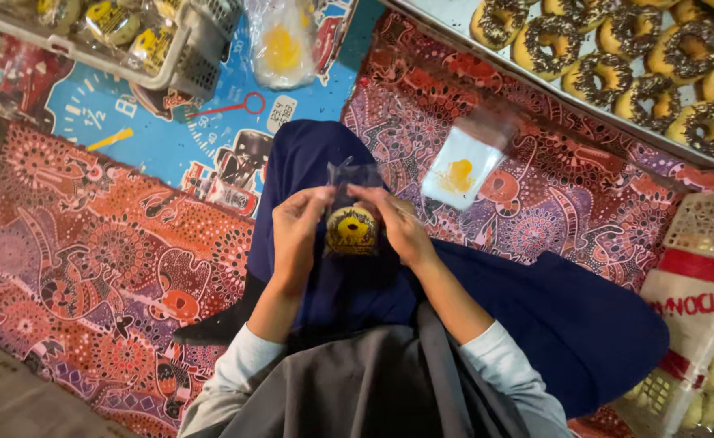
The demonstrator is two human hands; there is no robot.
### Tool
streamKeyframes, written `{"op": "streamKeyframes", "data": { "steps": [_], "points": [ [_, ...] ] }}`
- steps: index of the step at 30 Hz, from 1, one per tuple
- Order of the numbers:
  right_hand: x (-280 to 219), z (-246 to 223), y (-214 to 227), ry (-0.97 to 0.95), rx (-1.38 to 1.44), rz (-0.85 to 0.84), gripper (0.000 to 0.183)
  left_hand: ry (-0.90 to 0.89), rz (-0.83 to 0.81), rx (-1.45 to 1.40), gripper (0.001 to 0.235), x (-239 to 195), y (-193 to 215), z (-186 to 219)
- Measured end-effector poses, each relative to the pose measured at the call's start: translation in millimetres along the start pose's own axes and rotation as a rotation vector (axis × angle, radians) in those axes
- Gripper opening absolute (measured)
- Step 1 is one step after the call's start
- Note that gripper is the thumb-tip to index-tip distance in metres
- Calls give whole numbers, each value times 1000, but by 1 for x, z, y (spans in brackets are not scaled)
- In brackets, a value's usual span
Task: The person sits on a patterned mat and repeatedly picks donuts from a metal tray, places them into small clear plastic bags, and sets the filled bags into a white plastic crate. The donuts include both plain and sesame-topped varieties.
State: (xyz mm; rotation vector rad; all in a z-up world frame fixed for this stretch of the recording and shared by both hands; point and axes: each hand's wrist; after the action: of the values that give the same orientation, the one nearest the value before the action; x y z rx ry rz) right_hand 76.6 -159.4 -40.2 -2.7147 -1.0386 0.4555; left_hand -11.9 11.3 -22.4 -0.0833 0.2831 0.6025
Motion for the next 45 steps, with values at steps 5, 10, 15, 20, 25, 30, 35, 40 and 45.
{"op": "streamKeyframes", "data": {
  "steps": [5, 10, 15, 20, 25, 30, 35, 40, 45],
  "points": [
    [6, -8, -5, 450, -229, 281, 23, -284, 4, -90, 11, -7, -9, 4],
    [11, 22, 5, 581, -499, 444, 16, -358, 159, 267, 13, -4, -20, 4],
    [16, 81, 63, -135, -77, 529, 18, -686, 41, 704, 13, 19, -58, -17],
    [17, 119, 211, -279, -72, 839, 32, -613, -381, 590, 22, 79, -185, -69],
    [-26, 124, 296, 98, -1011, 1011, 19, -732, -442, 983, 45, 153, -264, -146],
    [2, 81, 275, 208, -1182, 984, 44, -685, -571, 1184, 23, 160, -265, -172],
    [36, 37, 254, -309, -694, 588, 37, -680, -347, 748, 43, 114, -255, -112],
    [21, -7, 218, 82, -773, 561, 22, -398, -248, 326, 51, 126, -253, -57],
    [-7, -67, 167, 601, -869, 774, 55, -338, -225, 340, 16, 111, -255, -36]
  ]
}}
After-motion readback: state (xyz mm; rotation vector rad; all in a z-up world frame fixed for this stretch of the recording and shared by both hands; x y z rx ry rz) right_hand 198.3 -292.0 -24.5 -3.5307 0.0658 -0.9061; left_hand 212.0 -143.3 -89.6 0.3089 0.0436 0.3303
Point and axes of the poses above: each hand's wrist, its own x-axis towards the middle knuckle, its own y-axis out of the back of the hand, z = x × y, and after that the axes turned 4 degrees about x, right-handed
